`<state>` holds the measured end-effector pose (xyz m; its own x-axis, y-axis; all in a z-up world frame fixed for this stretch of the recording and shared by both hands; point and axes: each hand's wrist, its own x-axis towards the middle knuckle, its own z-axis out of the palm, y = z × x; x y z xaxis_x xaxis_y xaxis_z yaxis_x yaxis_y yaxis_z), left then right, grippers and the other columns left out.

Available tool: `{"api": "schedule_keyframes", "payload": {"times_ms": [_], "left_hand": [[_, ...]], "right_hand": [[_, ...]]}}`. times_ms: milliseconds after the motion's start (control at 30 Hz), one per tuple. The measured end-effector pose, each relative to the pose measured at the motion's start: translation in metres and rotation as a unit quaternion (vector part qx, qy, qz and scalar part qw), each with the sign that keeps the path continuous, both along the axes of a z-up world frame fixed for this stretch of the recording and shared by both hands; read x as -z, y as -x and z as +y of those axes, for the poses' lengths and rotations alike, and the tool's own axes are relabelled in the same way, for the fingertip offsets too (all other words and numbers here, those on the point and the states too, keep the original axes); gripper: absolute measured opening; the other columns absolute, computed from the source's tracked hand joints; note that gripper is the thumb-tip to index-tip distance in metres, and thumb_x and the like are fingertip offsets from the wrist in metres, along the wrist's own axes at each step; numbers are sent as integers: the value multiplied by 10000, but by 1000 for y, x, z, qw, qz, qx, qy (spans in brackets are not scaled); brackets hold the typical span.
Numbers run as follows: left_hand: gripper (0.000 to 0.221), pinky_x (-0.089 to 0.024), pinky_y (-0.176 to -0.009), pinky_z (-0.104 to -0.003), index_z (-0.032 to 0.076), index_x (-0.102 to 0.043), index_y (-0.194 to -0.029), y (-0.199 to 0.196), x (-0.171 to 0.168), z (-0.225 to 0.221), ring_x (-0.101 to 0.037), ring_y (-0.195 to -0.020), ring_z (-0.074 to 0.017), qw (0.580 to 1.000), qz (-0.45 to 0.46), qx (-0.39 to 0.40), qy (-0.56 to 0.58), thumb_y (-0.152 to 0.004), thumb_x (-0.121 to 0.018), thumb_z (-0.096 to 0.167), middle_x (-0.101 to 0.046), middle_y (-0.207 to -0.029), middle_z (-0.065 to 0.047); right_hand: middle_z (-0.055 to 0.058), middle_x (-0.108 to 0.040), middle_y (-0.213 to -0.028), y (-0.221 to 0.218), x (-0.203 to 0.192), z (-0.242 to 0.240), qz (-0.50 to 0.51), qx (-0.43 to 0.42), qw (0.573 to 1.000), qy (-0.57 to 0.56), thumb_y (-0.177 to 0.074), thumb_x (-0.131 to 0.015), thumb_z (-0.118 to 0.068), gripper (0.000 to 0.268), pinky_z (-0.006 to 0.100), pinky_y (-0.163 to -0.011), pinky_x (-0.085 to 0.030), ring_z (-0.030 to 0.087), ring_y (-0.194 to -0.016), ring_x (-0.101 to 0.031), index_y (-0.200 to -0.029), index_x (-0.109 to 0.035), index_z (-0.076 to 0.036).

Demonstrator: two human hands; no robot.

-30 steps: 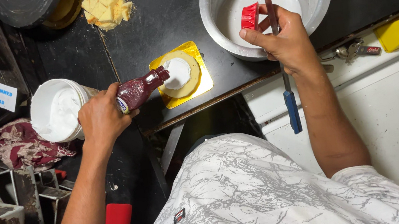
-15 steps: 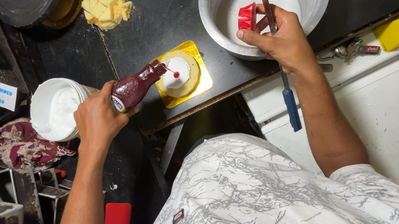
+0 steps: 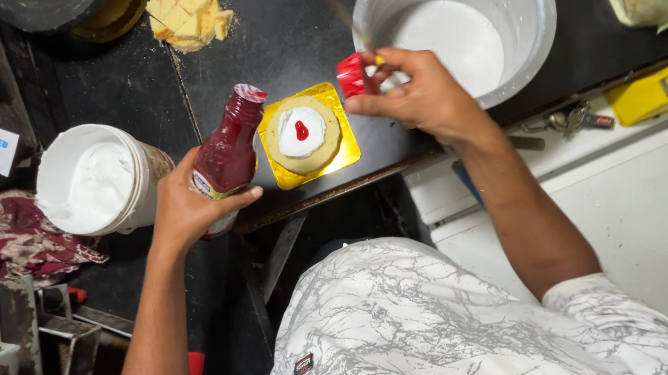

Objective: The person prepares a small cake by dipping cake layers into a liquid and stacking them on a gold board. They use a spatula to spread frosting and red syrup over the layers, then add white sprinkles from a bag.

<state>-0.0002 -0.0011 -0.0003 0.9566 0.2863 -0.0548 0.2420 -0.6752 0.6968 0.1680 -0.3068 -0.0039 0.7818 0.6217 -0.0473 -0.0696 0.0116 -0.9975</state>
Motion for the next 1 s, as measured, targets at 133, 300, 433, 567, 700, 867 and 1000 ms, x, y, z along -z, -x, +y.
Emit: {"api": "schedule_keyframes", "payload": {"times_ms": [133,300,433,567,700,867,1000], "left_hand": [[774,-581,-898,-348,77,-676,-1227,-4,-6,-8,-770,-968,-190,997,-59,42,28,-564,-972,346,-787,-1063,-84],[765,-572,-837,-399,109,-694,-1215,-18,-8,-12,-752,-940,-282,995,-60,50,-60,-546,-992,330,-777,-1038,-95],[760,-580,-870,-389,113,-689,-1235,-37,13,2,-756,-977,-281,987,-152,54,-25,-559,-990,288,-776,-1072,-102],[793,-576,-988,-382,92,-620,-1317,-80,53,24,-758,-1109,-249,951,-284,74,96,-642,-1009,239,-763,-1195,-112],[843,-589,-1008,-378,69,-589,-1341,-139,106,41,-760,-1153,-252,923,-355,0,151,-666,-1067,231,-767,-1235,-115],[829,-597,-977,-375,31,-614,-1207,-212,169,47,-754,-1114,-271,904,-367,-102,194,-608,-1107,324,-760,-1174,-135],[833,-560,-983,-412,10,-615,-1202,-224,189,42,-691,-1140,-315,910,-364,-100,170,-624,-1100,364,-698,-1202,-185]], "right_hand": [[-16,-595,-901,0,-19,38,0,-71,997,39,-787,-882,-263,570,157,-418,-315,-13,-552,-451,-1257,-677,-14],[-27,-711,-1010,0,-28,65,-90,-125,985,76,-795,-901,-294,593,148,-671,-545,-43,-781,-642,-1258,-693,13],[-9,-670,-1133,-3,-30,79,-190,-82,976,65,-832,-899,-262,649,165,-743,-543,-30,-916,-633,-1353,-635,22],[-1,-586,-1120,14,-36,62,-88,42,995,-6,-927,-795,-217,653,155,-481,-354,-17,-588,-420,-1490,-515,-40],[9,-644,-907,50,-1,10,-137,167,973,78,-1056,-678,-152,358,184,-505,-345,10,-597,-457,-1391,-669,-26],[32,-674,-890,109,92,-43,-342,135,893,261,-996,-724,-91,195,250,-606,-495,86,-770,-624,-1164,-752,3],[41,-623,-820,133,125,-37,-320,126,872,349,-935,-738,-97,238,273,-449,-453,107,-616,-575,-1166,-763,-43]]}}
